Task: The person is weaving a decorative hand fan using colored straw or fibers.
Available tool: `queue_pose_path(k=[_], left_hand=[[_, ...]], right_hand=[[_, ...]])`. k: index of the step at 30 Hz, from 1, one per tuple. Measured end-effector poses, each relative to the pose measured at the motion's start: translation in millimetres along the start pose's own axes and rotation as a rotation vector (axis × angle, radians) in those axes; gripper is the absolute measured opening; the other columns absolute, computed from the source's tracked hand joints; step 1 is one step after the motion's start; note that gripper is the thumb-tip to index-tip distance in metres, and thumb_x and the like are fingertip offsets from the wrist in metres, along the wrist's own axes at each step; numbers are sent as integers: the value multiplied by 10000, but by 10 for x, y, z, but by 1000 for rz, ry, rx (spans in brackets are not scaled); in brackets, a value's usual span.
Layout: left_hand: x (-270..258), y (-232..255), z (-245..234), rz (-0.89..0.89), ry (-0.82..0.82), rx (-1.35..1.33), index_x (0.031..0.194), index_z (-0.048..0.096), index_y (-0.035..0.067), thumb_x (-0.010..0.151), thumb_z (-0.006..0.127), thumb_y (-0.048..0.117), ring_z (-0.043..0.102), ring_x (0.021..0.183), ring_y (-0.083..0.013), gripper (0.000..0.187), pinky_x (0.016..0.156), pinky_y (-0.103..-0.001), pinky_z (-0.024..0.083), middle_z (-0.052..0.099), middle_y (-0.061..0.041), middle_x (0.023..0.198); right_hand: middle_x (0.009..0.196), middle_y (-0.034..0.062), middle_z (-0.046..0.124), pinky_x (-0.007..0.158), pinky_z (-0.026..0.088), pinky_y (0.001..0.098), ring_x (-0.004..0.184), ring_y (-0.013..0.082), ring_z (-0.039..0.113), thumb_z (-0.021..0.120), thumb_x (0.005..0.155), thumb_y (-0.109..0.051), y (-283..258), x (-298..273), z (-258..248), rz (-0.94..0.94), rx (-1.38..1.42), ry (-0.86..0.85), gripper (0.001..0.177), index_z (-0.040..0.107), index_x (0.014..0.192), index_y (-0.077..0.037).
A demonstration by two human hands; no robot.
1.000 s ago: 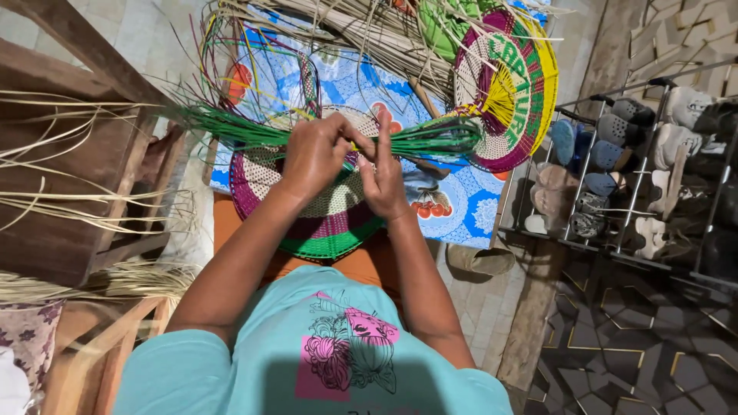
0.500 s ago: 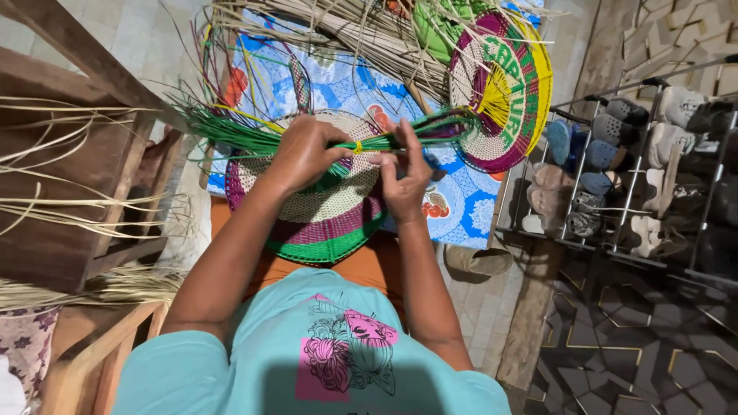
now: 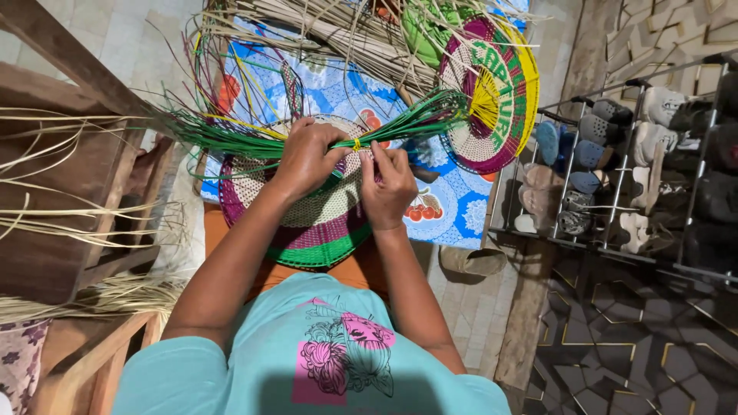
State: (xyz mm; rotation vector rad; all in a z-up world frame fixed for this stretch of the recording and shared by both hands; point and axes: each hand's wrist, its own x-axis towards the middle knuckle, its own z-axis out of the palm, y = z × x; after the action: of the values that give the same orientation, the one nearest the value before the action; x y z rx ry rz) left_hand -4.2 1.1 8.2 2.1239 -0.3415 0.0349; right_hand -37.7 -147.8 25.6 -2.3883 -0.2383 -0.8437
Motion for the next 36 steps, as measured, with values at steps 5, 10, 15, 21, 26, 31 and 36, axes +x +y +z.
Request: queue_pose_path(k=[5, 10, 15, 21, 26, 31, 36], left_hand=[[-3, 30, 48, 30, 22, -26, 913, 658, 73, 765, 691, 116, 613, 823, -286, 157, 993, -484, 252, 648, -88, 791], [-13, 99, 40, 60, -16, 35, 906, 656, 94, 757, 687, 143, 609, 833, -260, 160, 1000, -507, 225, 644, -72, 804], [-38, 146, -97, 40, -36, 69, 889, 666, 89, 776, 682, 127, 613, 824, -253, 121, 1002, -524, 196, 646, -83, 798], [-41, 53, -180, 46, -46, 65, 911, 665, 101, 782, 684, 157, 599, 879, -272, 141, 1012, -550, 176, 647, -74, 825], [-22, 83, -203, 188, -17, 201, 884, 675, 141, 717, 704, 83, 582, 835, -239, 179, 999, -537, 215, 631, -31, 781], [127, 516, -123, 461, 94, 321, 834, 669, 211, 765, 651, 65, 583, 773, -166, 163, 911, -413, 333, 621, 29, 746], [303, 985, -154, 788, 392, 409, 782, 615, 175, 855, 598, 65, 531, 740, -167, 133, 831, -391, 395, 533, 26, 724]], right_hand=[[689, -13, 529, 531, 464, 243, 581, 163, 572, 763, 700, -163, 47, 37, 37, 154, 235, 36, 145, 686, 816, -122], [648, 18, 502, 555, 436, 247, 599, 158, 546, 754, 683, -97, 133, 72, 17, 288, 406, -11, 112, 654, 731, -81], [659, 17, 478, 592, 402, 261, 614, 142, 497, 716, 720, -76, 473, 140, -208, 328, 382, 51, 90, 636, 723, -118], [635, 7, 448, 557, 362, 219, 593, 91, 426, 734, 721, -64, 1069, 229, -625, 353, 233, 206, 101, 640, 710, -101], [892, 37, 504, 702, 430, 267, 787, 119, 491, 640, 853, -129, 1065, 317, -977, 428, 317, 88, 92, 596, 921, -85], [1315, 173, 377, 997, 276, 441, 1220, 298, 333, 600, 781, -482, 740, 508, -1415, 387, 549, -387, 707, 401, 1304, -50], [795, 96, 651, 744, 466, 321, 795, 114, 541, 689, 743, -65, 1250, 210, -1677, 430, 472, -668, 159, 679, 900, -40]])
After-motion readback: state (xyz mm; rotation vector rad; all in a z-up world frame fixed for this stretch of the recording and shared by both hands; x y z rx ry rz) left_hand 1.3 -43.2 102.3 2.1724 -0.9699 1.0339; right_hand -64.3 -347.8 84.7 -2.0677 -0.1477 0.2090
